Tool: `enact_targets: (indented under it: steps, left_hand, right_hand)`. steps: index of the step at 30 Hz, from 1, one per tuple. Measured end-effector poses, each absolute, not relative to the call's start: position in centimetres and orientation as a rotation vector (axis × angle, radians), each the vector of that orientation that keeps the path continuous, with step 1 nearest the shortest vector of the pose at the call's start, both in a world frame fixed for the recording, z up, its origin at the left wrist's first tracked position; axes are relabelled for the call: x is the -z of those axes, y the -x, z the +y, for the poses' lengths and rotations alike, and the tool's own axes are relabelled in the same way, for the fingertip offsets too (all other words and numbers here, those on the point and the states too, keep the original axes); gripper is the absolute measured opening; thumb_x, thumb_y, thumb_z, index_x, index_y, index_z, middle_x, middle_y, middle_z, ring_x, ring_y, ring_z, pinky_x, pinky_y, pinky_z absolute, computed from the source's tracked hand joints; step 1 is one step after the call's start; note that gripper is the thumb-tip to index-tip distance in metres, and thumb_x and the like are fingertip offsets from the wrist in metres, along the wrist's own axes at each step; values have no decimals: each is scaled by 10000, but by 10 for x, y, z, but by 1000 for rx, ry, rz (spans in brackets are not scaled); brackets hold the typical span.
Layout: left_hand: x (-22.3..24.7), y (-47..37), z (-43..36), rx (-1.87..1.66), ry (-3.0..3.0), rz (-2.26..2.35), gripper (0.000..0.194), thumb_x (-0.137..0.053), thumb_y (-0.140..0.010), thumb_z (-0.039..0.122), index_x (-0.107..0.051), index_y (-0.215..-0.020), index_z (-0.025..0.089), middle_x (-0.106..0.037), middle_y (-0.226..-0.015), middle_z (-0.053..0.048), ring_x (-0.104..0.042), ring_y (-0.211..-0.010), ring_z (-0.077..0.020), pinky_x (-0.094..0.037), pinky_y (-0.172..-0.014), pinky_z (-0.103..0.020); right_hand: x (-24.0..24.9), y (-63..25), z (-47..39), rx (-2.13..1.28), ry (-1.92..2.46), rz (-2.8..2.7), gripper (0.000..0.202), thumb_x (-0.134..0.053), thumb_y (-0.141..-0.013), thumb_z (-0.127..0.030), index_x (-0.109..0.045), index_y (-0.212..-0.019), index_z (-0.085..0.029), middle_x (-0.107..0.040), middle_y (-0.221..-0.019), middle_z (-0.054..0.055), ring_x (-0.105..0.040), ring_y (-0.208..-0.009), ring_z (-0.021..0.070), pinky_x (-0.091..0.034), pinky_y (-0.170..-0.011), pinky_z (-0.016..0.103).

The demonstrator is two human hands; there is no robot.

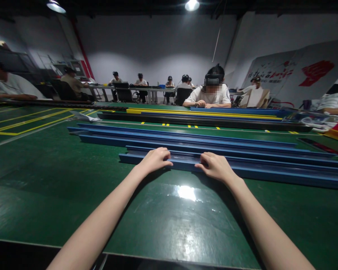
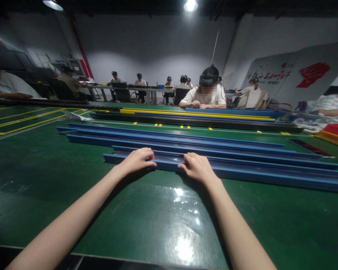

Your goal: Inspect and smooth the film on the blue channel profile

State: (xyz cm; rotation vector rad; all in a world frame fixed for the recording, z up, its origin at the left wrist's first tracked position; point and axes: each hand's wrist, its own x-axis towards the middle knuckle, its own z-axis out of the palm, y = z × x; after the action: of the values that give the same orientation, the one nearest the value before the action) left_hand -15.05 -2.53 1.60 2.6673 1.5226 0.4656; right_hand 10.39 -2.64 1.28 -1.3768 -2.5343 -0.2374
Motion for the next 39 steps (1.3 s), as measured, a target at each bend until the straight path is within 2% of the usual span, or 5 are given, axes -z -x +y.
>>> enact_targets:
  steps: [10,18,27,32,39]
  left_hand:
    - [-10,156,-20,-521,-2581,1545,283,-610,-709,449,-530,-685,179,-545,-738,17,-490,-662,-123,-300,-551,-206]
    - [-4,161,-18,-517,-2562,1627,388,-574,-694,554,-454,-656,188,-543,-692,26,-480,-628,-130,-269,-530,-213]
    - [-2,158,-18,-321,-2624,1754,423,-468,-753,611,-508,-726,190,-629,-774,-10,-565,-707,-172,-301,-539,-227]
    - [1,156,-19,-214,-2721,1784,460,-383,-800,615,-566,-813,194,-658,-883,-46,-597,-831,-206,-359,-587,-239]
    - [2,154,-22,-222,-2759,1806,463,-368,-811,606,-583,-868,200,-654,-921,-46,-598,-869,-205,-402,-630,-247]
  right_hand:
    - [-6,-106,-22,207,1387,-2548,322,-387,-842,-473,-520,-771,-189,-609,-811,50,-542,-717,162,-268,-560,240]
    - [-4,-107,-20,144,1455,-2558,338,-360,-848,-497,-490,-785,-192,-623,-762,51,-560,-671,175,-272,-547,246]
    - [-6,-105,-22,165,1486,-2569,351,-347,-853,-499,-508,-797,-193,-634,-774,46,-573,-690,174,-277,-548,244]
    - [-5,-103,-24,230,1483,-2633,383,-302,-881,-467,-556,-818,-188,-643,-882,66,-584,-812,177,-310,-600,239]
    - [-4,-99,-26,269,1526,-2668,414,-277,-892,-447,-593,-894,-180,-637,-965,83,-582,-885,184,-347,-641,238]
